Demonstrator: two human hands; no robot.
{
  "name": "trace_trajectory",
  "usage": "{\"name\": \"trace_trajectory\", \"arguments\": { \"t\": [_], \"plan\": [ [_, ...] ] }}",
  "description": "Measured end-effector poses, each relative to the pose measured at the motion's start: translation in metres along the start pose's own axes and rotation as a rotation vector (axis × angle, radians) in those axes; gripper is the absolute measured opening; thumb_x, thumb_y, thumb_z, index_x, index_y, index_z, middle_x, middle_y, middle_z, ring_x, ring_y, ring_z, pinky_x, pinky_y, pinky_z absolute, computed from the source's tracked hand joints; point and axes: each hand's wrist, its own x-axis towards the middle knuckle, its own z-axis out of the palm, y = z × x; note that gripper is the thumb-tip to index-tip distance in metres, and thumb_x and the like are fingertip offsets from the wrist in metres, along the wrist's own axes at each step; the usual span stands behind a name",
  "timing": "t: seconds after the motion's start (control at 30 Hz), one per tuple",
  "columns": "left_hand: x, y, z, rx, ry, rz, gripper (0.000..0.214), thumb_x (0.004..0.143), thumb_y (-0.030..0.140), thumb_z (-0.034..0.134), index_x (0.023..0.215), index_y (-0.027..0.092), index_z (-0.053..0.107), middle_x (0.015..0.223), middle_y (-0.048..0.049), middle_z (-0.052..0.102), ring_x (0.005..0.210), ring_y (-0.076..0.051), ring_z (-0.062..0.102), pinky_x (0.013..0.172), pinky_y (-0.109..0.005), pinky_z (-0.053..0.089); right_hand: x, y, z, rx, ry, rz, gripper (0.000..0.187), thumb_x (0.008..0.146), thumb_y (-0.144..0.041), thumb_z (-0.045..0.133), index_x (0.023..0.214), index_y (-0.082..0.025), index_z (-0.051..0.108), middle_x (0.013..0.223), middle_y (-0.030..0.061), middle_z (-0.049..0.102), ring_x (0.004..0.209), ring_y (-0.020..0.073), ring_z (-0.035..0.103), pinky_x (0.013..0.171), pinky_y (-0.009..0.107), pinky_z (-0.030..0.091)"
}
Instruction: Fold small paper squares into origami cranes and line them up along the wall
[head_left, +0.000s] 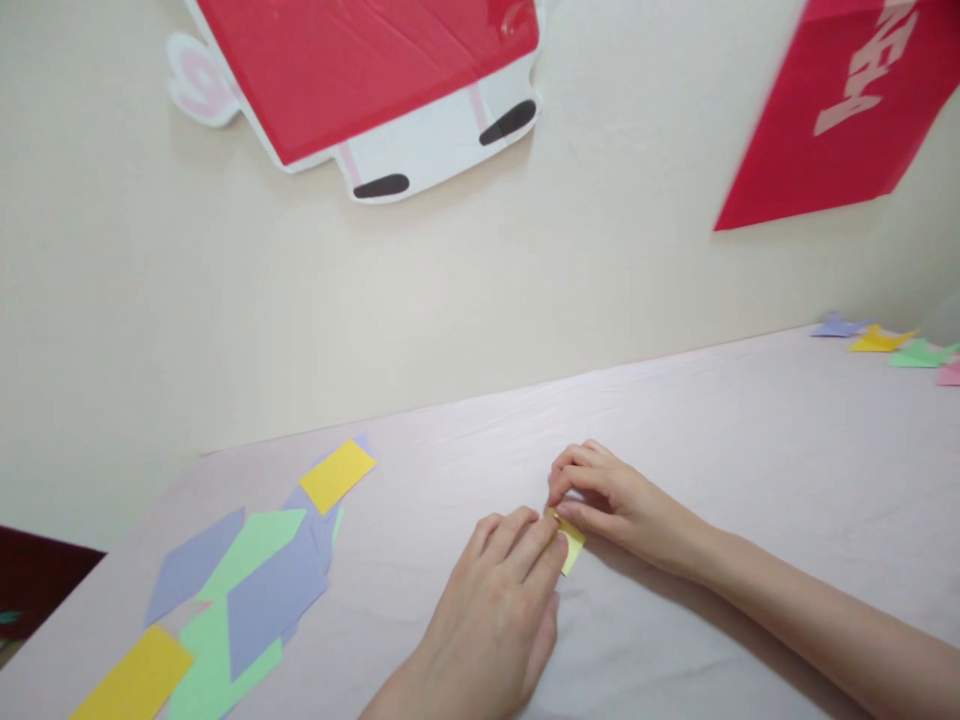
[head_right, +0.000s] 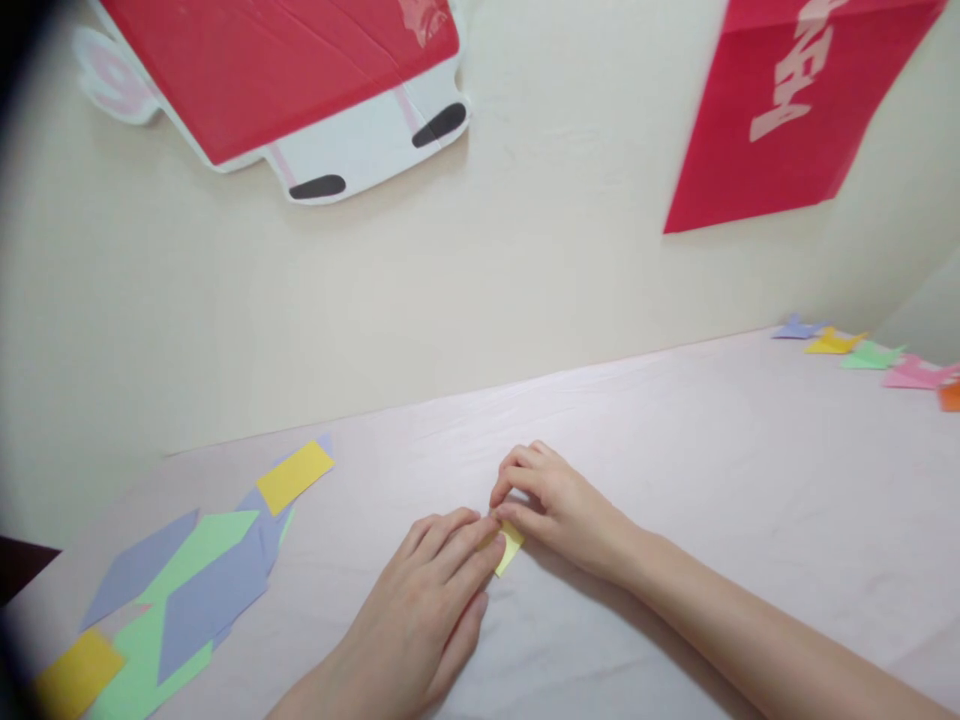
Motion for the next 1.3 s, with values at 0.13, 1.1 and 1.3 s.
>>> {"name": "trace_trajectory", "arguments": {
  "t": [0.13, 1.1, 1.3],
  "plan": [
    [0.002, 0.001, -0.001, 0.002, -0.014, 0.000, 0.038, 0.088, 0.012, 0.046, 0.125, 0.021, 0.051, 0.131, -0.0052, 0.055, 0.120, -0.026, 0.044, 0.101, -0.043, 0.037, 0.003, -0.004, 0.010, -0.052, 0.055, 0.077, 0.010, 0.085, -0.010, 0.063, 0.086, -0.020, 0.064, 0.093, 0.0034, 0.059, 0.095, 0.0210, 0.049, 0.087, 0.037, 0.040],
    [-0.001, 0.002, -0.004, -0.012, -0.014, -0.027, 0.037, 0.087, 0.013, 0.051, 0.122, 0.025, 0.054, 0.143, -0.0023, 0.049, 0.122, -0.026, 0.044, 0.102, -0.045, 0.038, -0.003, -0.005, 0.011, -0.206, -0.017, 0.150, 0.035, 0.082, -0.017, 0.060, 0.116, -0.024, 0.058, 0.116, 0.0086, 0.054, 0.108, 0.0289, 0.044, 0.094, 0.047, 0.036],
    [-0.001, 0.003, -0.004, -0.012, -0.010, -0.035, 0.036, 0.087, 0.014, 0.053, 0.122, 0.025, 0.054, 0.146, -0.0007, 0.047, 0.119, -0.026, 0.044, 0.101, -0.044, 0.040, -0.009, -0.005, -0.003, -0.163, -0.123, 0.161, 0.052, 0.074, -0.010, 0.062, 0.123, -0.028, 0.057, 0.118, 0.0090, 0.052, 0.111, 0.0297, 0.043, 0.097, 0.050, 0.035]
  ]
}}
